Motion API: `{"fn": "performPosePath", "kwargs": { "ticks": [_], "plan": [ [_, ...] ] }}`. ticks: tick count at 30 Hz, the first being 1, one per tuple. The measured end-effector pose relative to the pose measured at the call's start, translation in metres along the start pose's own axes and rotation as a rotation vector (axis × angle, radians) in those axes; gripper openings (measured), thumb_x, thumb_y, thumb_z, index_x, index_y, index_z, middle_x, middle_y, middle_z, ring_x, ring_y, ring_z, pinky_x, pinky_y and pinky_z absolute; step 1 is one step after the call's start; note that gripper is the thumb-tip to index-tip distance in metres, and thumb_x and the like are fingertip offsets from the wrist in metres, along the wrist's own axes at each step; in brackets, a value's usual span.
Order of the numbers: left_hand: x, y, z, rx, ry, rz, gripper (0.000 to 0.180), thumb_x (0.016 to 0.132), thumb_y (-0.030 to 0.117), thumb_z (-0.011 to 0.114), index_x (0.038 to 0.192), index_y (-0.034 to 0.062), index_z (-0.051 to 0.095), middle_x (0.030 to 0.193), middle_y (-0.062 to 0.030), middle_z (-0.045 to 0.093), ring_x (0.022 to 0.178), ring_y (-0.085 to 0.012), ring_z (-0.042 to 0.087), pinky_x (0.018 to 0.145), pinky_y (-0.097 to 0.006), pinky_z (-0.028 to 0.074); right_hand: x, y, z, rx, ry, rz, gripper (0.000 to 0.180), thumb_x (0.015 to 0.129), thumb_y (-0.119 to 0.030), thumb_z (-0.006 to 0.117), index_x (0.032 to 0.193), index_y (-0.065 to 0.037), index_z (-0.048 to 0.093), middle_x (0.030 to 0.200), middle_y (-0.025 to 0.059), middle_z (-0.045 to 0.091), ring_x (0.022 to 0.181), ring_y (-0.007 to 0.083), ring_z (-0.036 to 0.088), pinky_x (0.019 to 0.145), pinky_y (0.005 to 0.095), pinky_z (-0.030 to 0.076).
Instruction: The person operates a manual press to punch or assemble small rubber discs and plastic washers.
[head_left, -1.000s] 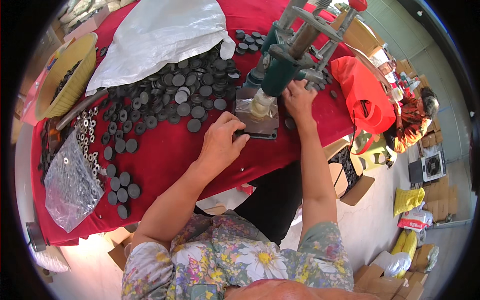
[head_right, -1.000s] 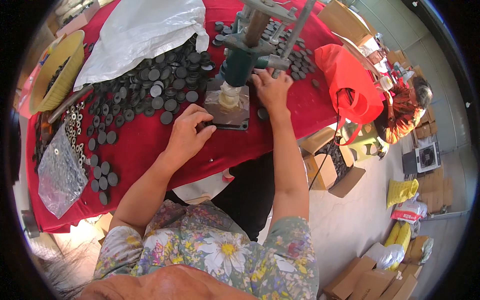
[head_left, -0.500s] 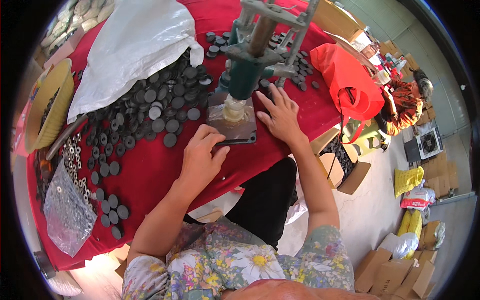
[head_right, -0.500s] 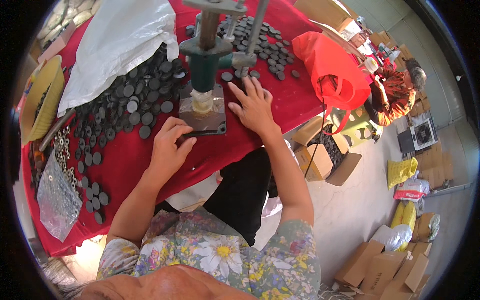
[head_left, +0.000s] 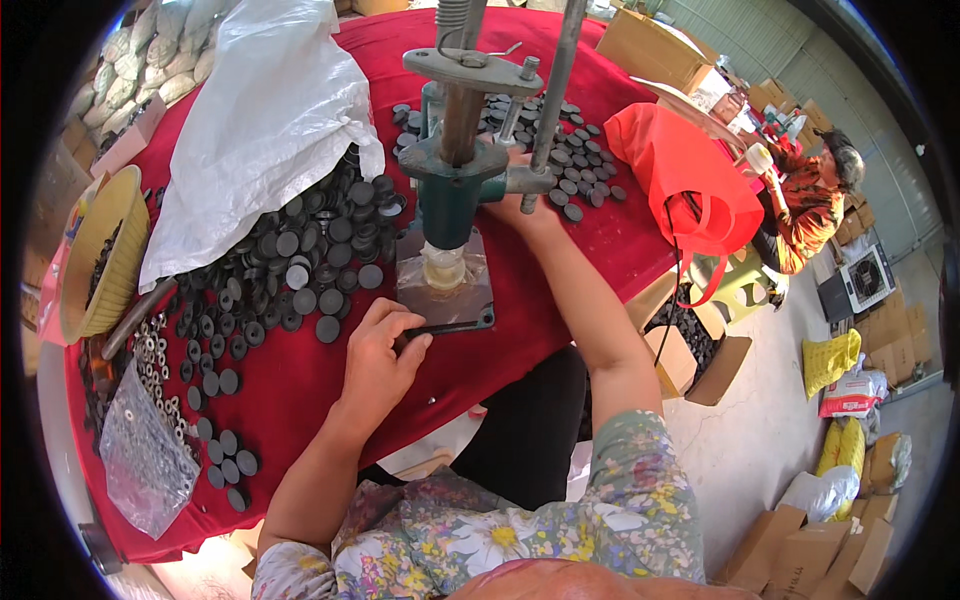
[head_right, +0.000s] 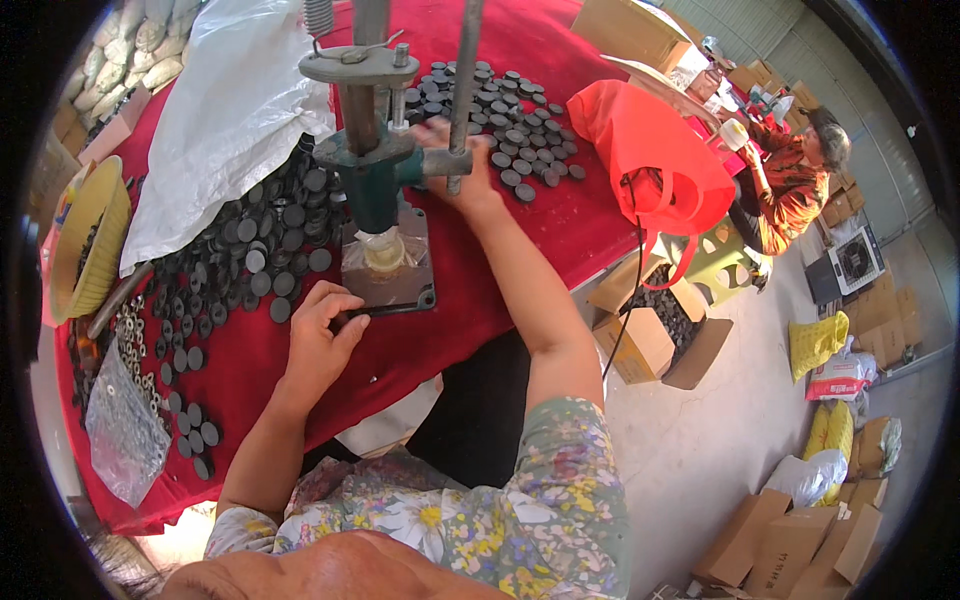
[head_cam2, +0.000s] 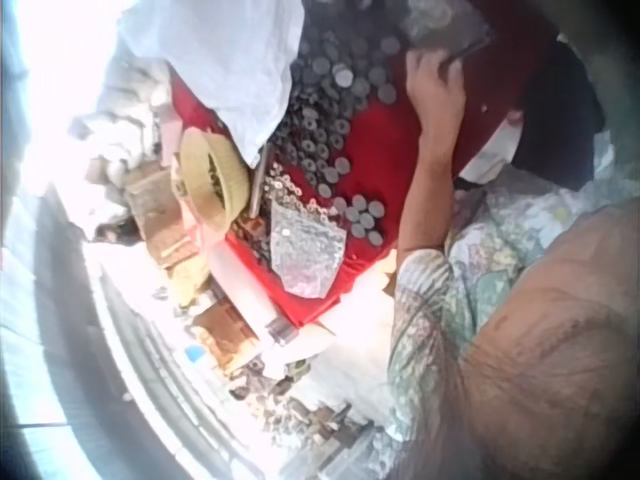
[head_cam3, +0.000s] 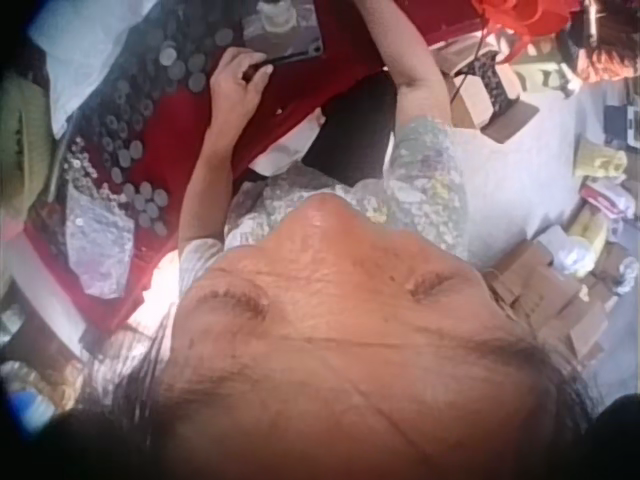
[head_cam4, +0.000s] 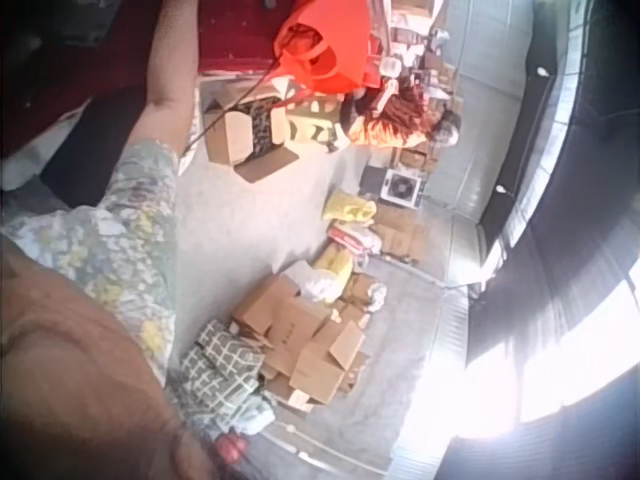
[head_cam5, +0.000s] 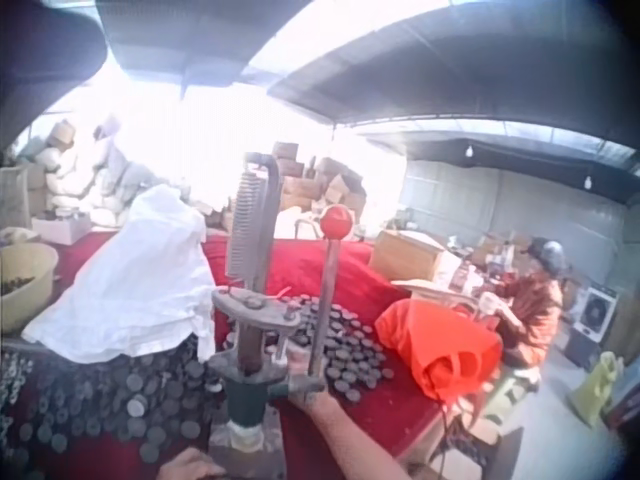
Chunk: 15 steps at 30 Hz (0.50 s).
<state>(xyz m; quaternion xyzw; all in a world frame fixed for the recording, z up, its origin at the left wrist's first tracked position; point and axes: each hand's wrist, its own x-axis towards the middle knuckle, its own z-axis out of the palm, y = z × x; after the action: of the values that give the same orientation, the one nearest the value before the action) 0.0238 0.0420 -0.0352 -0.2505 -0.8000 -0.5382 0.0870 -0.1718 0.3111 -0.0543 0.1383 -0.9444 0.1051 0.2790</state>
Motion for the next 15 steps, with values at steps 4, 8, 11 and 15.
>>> {"fn": "performPosePath", "kwargs": {
  "ticks": [4, 8, 11, 15],
  "plan": [
    [0.007, 0.007, 0.005, 0.030, -0.018, 0.040, 0.019, 0.078, -0.002, 0.072, 0.095, -0.0029, 0.065, 0.093, -0.0106, 0.059, 0.066, -0.0184, 0.059, 0.056, -0.029, 0.046, -0.002, 0.008, 0.028, 0.170, 0.069, -0.365, 0.033, 0.081, -0.025, 0.062, 0.114, -0.023, 0.067, 0.112, 0.0040, 0.064, 0.106, 0.0236, 0.060, 0.095, 0.0478, 0.039],
    [0.018, 0.020, 0.016, -0.047, -0.070, 0.122, 0.019, 0.077, -0.003, 0.073, 0.094, -0.0026, 0.065, 0.092, -0.0103, 0.059, 0.066, -0.0185, 0.059, 0.057, -0.029, 0.046, 0.006, 0.122, 0.005, -0.246, 0.078, -0.187, 0.029, 0.087, -0.030, 0.058, 0.114, -0.035, 0.067, 0.123, -0.0033, 0.061, 0.127, 0.0217, 0.046, 0.099, 0.0516, 0.031],
    [-0.002, -0.001, 0.002, -0.012, 0.011, 0.030, 0.020, 0.076, -0.002, 0.073, 0.094, -0.0019, 0.065, 0.091, -0.0101, 0.059, 0.066, -0.0196, 0.059, 0.057, -0.030, 0.046, 0.017, 0.055, 0.004, -0.515, -0.022, 0.179, 0.034, 0.086, -0.032, 0.061, 0.120, -0.031, 0.067, 0.140, 0.0087, 0.050, 0.137, 0.0318, 0.037, 0.107, 0.0551, 0.027],
    [-0.001, 0.001, 0.004, 0.041, 0.004, 0.088, 0.020, 0.076, 0.000, 0.074, 0.093, -0.0002, 0.065, 0.092, -0.0106, 0.059, 0.067, -0.0252, 0.059, 0.059, -0.033, 0.048, -0.013, 0.055, -0.019, -0.416, -0.014, 0.378, 0.042, 0.083, -0.028, 0.066, 0.124, -0.027, 0.065, 0.143, 0.0132, 0.047, 0.137, 0.0339, 0.036, 0.107, 0.0577, 0.027]
  ]
}}
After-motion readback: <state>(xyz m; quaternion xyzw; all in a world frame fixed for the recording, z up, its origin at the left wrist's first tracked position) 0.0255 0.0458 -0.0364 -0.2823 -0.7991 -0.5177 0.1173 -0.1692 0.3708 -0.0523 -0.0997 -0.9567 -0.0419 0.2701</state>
